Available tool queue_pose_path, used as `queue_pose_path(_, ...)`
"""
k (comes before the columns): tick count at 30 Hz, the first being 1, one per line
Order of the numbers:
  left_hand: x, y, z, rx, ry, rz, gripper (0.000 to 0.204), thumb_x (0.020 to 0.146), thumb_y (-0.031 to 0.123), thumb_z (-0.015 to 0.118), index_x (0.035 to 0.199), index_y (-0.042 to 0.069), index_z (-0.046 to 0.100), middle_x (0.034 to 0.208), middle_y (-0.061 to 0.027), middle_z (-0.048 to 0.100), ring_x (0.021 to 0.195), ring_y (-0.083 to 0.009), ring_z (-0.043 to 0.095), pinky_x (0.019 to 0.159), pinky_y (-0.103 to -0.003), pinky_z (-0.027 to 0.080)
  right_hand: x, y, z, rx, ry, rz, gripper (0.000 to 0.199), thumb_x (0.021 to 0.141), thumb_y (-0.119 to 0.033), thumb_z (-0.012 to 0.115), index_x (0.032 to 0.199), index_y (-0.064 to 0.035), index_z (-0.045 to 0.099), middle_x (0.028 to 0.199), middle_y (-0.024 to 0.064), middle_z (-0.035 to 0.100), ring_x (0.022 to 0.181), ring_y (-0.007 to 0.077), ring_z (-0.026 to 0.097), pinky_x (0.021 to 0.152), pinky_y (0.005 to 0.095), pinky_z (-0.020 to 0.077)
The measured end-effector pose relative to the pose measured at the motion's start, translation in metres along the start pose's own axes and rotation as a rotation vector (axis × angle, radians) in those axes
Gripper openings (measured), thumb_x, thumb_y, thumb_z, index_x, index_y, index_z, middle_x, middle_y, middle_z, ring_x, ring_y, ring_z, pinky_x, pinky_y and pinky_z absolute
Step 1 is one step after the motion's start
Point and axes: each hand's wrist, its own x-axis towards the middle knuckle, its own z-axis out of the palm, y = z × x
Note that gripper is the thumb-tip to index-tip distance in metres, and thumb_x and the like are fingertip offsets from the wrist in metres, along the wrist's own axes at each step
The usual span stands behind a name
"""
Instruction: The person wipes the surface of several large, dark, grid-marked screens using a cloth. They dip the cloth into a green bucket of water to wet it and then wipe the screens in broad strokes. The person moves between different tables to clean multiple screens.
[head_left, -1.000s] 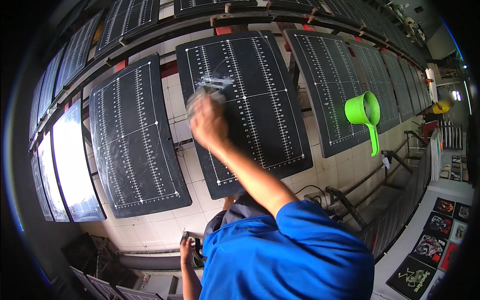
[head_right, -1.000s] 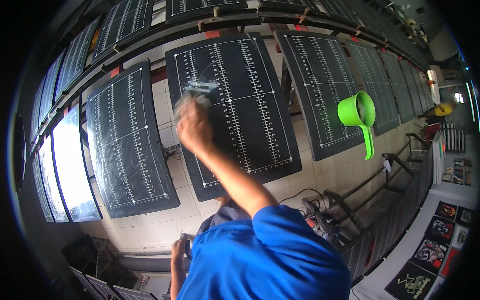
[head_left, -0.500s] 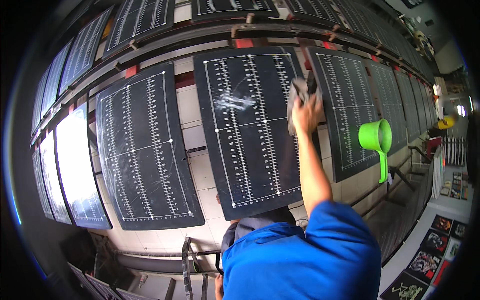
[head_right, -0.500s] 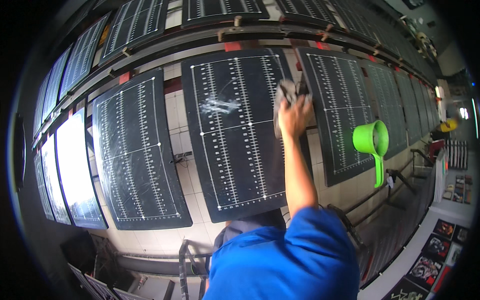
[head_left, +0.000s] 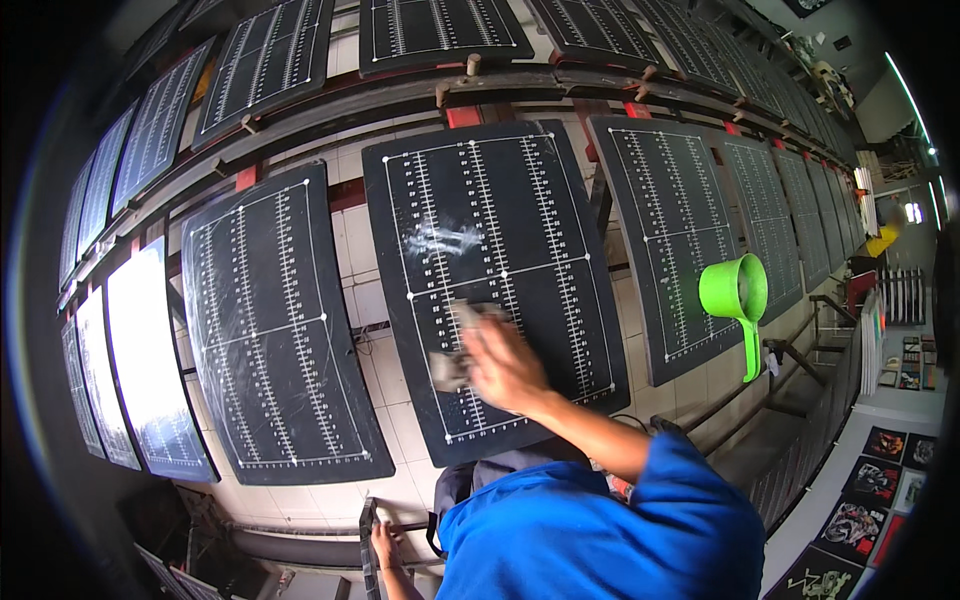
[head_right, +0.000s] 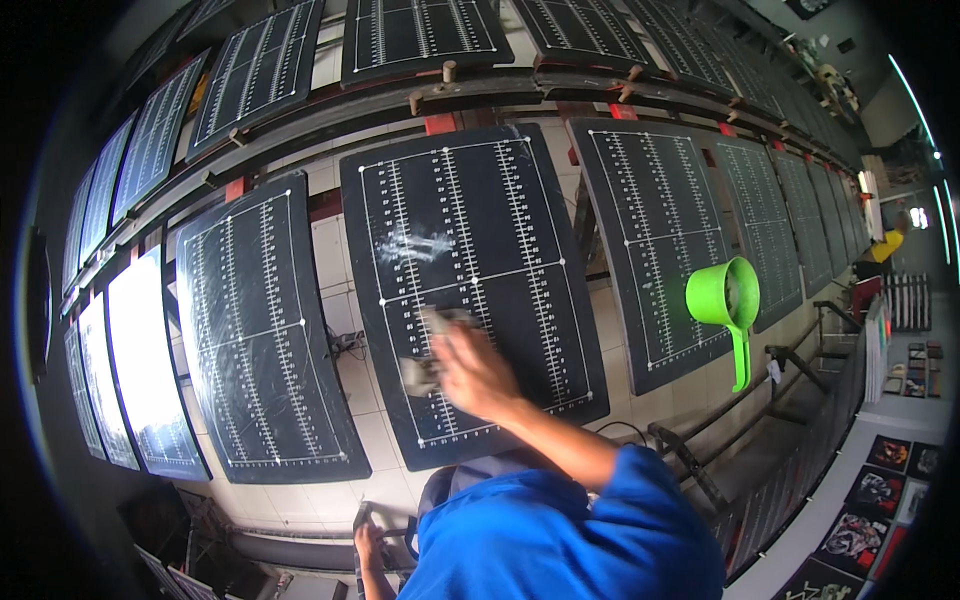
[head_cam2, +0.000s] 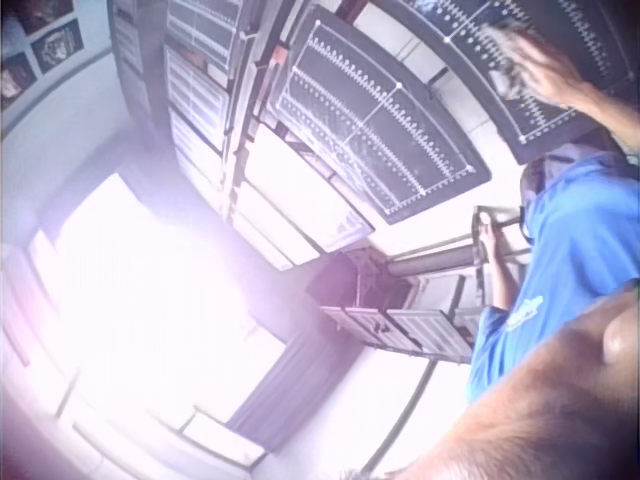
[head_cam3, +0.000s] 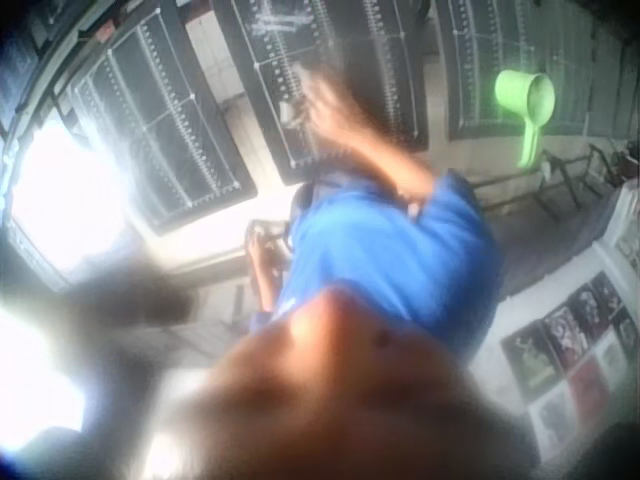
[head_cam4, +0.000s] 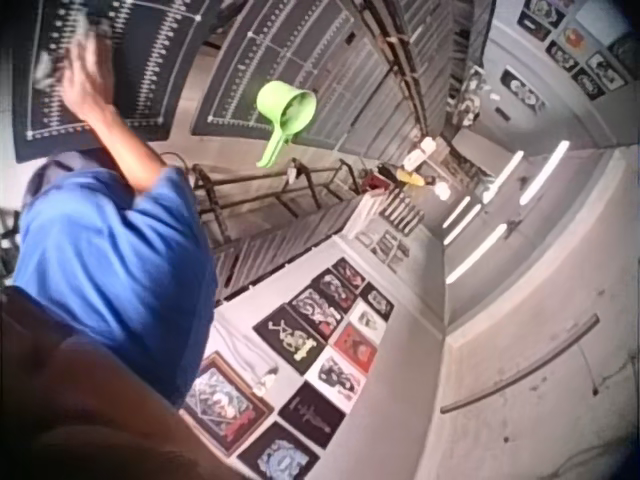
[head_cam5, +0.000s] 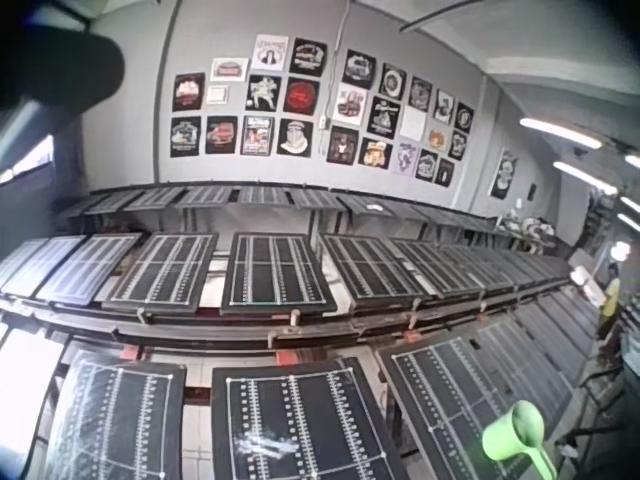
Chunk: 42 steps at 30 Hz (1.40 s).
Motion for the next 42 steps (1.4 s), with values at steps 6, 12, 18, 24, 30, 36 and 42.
queue_pose_path(6,-0.069,-0.064,0.040,0.036,-0.089,-0.166,0.031,0.100,0.032,0.049,0.111,0.006,0.061,0.096,-0.0102,0.070,0.076,-0.0213,0.067,0.056,-0.032,0.051,0.037,0.189,-0.044,-0.478,0.368,0.474,0.064,0.093,-0.027,0.059,0.146,0.0034,0.040,0.151,0.0342,0.029,0.137,0.0518,0.035,0.115,0.0547,0.0314)
queue_pose_path(12,-0.100,-0.070,0.068,0.002,-0.075,-0.269,0.032,0.101,0.033,0.050,0.112,0.006,0.061,0.098,-0.0098,0.070,0.079,-0.0214,0.067,0.059,-0.035,0.051,0.254,0.282,-0.031,-0.487,0.537,0.762,0.056,0.094,-0.030,0.054,0.136,0.0073,0.051,0.150,0.0321,0.036,0.142,0.0437,0.033,0.120,0.0475,0.0260)
queue_pose_path(18,-0.110,-0.075,0.066,-0.034,-0.043,-0.286,0.032,0.101,0.035,0.050,0.113,0.007,0.062,0.099,-0.0093,0.070,0.081,-0.0215,0.066,0.063,-0.037,0.051,0.337,0.158,0.083,-0.240,0.437,0.320,0.057,0.092,-0.027,0.059,0.138,0.0049,0.049,0.150,0.0316,0.036,0.136,0.0476,0.040,0.115,0.0482,0.0349)
queue_pose_path(24,-0.093,-0.062,0.039,-0.057,-0.025,-0.227,0.033,0.101,0.036,0.050,0.113,0.008,0.063,0.101,-0.0088,0.070,0.083,-0.0216,0.065,0.067,-0.040,0.051,0.340,0.056,0.133,-0.081,0.321,0.047,0.051,0.092,-0.014,0.057,0.139,0.0029,0.049,0.148,0.0254,0.042,0.140,0.0373,0.039,0.118,0.0408,0.0351)
queue_pose_path(30,-0.064,-0.036,0.052,-0.104,-0.068,-0.169,0.034,0.100,0.037,0.053,0.114,0.008,0.064,0.099,-0.0070,0.070,0.080,-0.0176,0.063,0.066,-0.031,0.048,0.153,-0.014,0.088,-0.044,0.081,-0.228,0.044,0.095,-0.020,0.051,0.131,0.0054,0.057,0.143,0.0261,0.048,0.135,0.0381,0.046,0.115,0.0442,0.0366)
queue_pose_path(36,-0.048,-0.015,0.071,-0.071,-0.073,-0.136,0.033,0.101,0.034,0.052,0.111,0.005,0.063,0.100,-0.0080,0.070,0.092,-0.0213,0.066,0.074,-0.032,0.050,-0.066,-0.055,0.053,0.115,-0.351,-0.385,0.054,0.091,-0.031,0.058,0.133,0.0033,0.055,0.148,0.0235,0.044,0.137,0.0361,0.045,0.114,0.0463,0.0370)
queue_pose_path(42,-0.055,-0.010,0.083,-0.127,-0.091,-0.171,0.031,0.102,0.032,0.051,0.116,0.006,0.062,0.103,-0.0104,0.070,0.086,-0.0213,0.065,0.069,-0.032,0.049,0.155,-0.003,0.083,-0.254,-0.032,-0.388,0.048,0.096,-0.027,0.049,0.129,0.0056,0.058,0.146,0.0246,0.046,0.139,0.0357,0.041,0.117,0.0531,0.0283)
